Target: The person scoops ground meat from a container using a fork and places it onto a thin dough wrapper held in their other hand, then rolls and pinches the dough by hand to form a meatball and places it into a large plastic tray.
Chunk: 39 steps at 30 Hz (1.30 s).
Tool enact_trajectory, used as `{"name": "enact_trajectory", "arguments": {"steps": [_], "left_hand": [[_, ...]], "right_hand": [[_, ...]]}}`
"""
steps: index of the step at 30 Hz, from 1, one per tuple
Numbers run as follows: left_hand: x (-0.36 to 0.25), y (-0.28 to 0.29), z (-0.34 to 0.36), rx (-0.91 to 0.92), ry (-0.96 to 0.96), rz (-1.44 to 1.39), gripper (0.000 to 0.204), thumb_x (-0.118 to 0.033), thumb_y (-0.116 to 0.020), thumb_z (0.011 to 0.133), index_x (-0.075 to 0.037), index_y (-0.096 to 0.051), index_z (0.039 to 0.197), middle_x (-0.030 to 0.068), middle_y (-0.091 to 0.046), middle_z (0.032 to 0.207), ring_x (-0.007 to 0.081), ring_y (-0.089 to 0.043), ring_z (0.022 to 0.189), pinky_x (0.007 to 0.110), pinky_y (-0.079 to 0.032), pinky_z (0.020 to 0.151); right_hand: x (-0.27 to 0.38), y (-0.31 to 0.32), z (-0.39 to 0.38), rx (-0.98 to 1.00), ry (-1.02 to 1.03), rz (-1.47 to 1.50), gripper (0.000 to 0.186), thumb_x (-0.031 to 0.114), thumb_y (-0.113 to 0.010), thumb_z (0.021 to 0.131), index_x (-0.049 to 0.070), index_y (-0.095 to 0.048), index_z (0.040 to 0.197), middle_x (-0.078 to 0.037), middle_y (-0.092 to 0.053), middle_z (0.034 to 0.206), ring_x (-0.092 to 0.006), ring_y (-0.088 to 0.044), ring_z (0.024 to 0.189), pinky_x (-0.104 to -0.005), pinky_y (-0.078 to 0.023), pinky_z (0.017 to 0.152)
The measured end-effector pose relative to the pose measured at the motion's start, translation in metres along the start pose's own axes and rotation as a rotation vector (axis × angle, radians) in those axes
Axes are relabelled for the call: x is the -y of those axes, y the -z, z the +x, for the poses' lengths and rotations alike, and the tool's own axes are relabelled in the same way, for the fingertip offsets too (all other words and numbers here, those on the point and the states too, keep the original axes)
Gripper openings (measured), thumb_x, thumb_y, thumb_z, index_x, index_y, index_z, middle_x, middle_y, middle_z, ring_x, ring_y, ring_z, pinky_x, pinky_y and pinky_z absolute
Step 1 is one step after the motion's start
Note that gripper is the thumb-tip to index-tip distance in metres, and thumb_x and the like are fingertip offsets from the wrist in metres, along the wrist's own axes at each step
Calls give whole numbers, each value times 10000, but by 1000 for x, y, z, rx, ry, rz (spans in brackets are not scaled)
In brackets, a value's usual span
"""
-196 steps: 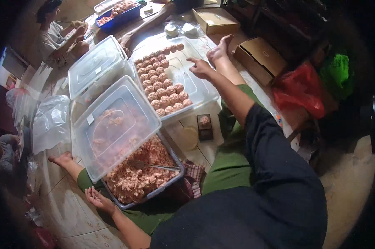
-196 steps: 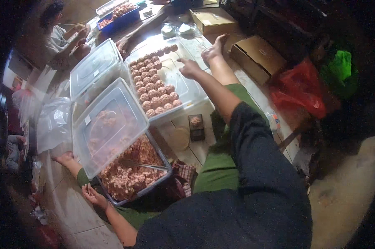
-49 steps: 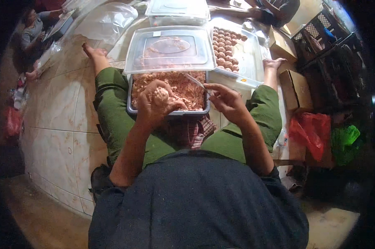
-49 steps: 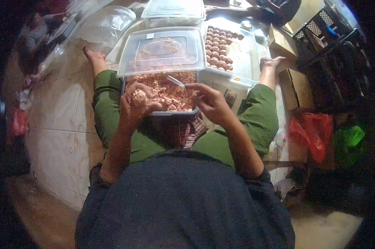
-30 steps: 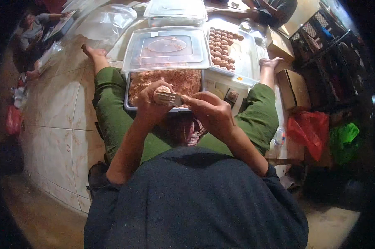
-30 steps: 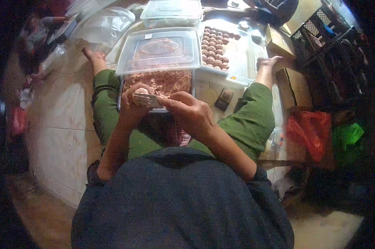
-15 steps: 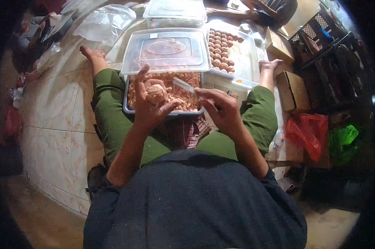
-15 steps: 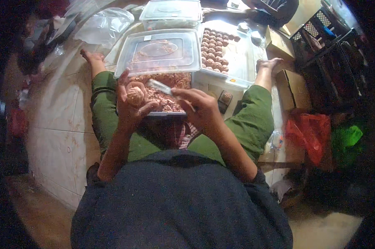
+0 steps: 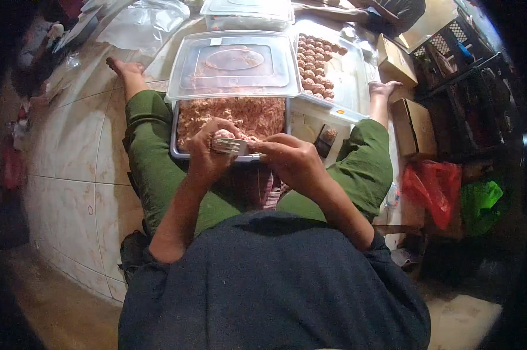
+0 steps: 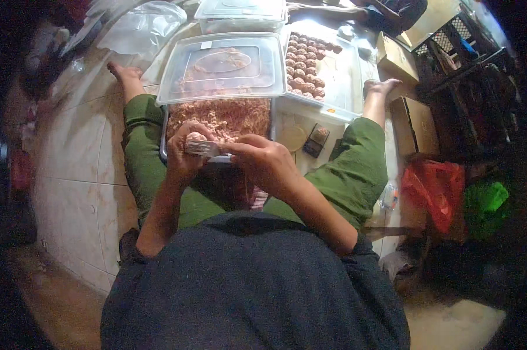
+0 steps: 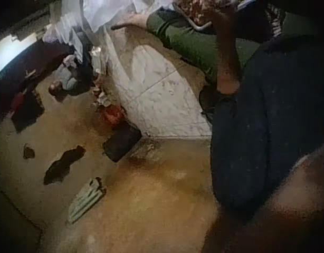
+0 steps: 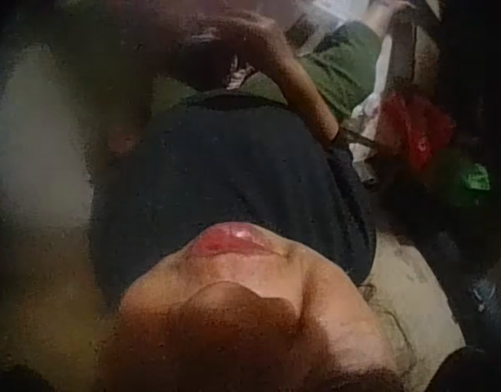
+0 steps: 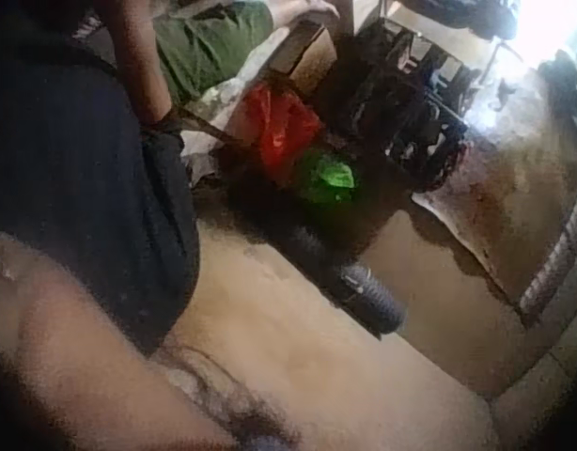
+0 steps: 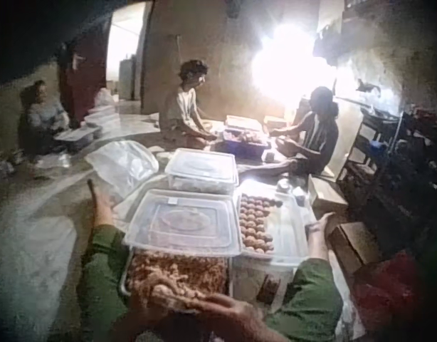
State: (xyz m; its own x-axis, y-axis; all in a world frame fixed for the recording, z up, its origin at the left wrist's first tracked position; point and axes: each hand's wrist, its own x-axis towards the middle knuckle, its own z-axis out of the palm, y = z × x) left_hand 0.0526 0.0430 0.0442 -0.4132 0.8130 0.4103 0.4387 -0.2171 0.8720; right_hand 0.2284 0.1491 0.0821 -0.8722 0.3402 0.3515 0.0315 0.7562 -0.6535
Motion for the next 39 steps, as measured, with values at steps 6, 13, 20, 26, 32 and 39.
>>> {"name": "enact_trajectory", "arguments": {"steps": [6,13,20,26,32,39], "left_hand": [[17,1,-3,-79,216,-86,662,-36,-788,638,-57,-437,1199,31,-570,889,111,-557,759,252,-478,707],[27,2,-3,120,303,-413,1043,-335,-819,646,-81,-152,1406,112,-449,1157,174,-492,1023,333,-440,880],[19,-21,5,325,292,-492,1247,-466,-766,668,-144,181,1412,172,-124,1449,317,-242,1311,443,-263,1057],[84,62,26,-219,186,-116,719,-257,-659,811,-15,-255,1354,138,-279,1374,290,-396,1194,379,-382,978],[179,152,-6,-764,182,244,516,-128,-599,872,4,-307,1276,233,-390,1268,308,-487,1108,376,-411,919],[216,165,5,-691,81,391,405,-124,-597,872,47,-407,1186,145,-483,1168,245,-516,1053,335,-422,890]], "right_hand": [[-31,9,14,-80,-159,94,364,-42,-571,755,43,-616,1106,-129,-630,1053,-217,-636,872,-297,-515,752],[-30,-20,36,27,-12,102,611,31,-597,747,126,-406,1319,-209,-434,1304,-381,-477,1144,-419,-423,950],[-43,-42,30,-36,-120,113,704,65,-675,691,91,-374,1327,-180,-560,1118,-351,-547,983,-407,-473,831],[-126,33,11,-183,-406,245,727,2,-714,701,102,-370,1334,-87,-623,909,-150,-603,736,-304,-512,712],[-291,128,19,-401,-517,-187,681,142,-738,690,51,-402,1276,-68,-632,776,-170,-611,724,-283,-494,691],[-416,119,68,-370,-702,-307,777,223,-765,614,53,-382,1269,-162,-634,893,-320,-625,844,-372,-498,763]]}}
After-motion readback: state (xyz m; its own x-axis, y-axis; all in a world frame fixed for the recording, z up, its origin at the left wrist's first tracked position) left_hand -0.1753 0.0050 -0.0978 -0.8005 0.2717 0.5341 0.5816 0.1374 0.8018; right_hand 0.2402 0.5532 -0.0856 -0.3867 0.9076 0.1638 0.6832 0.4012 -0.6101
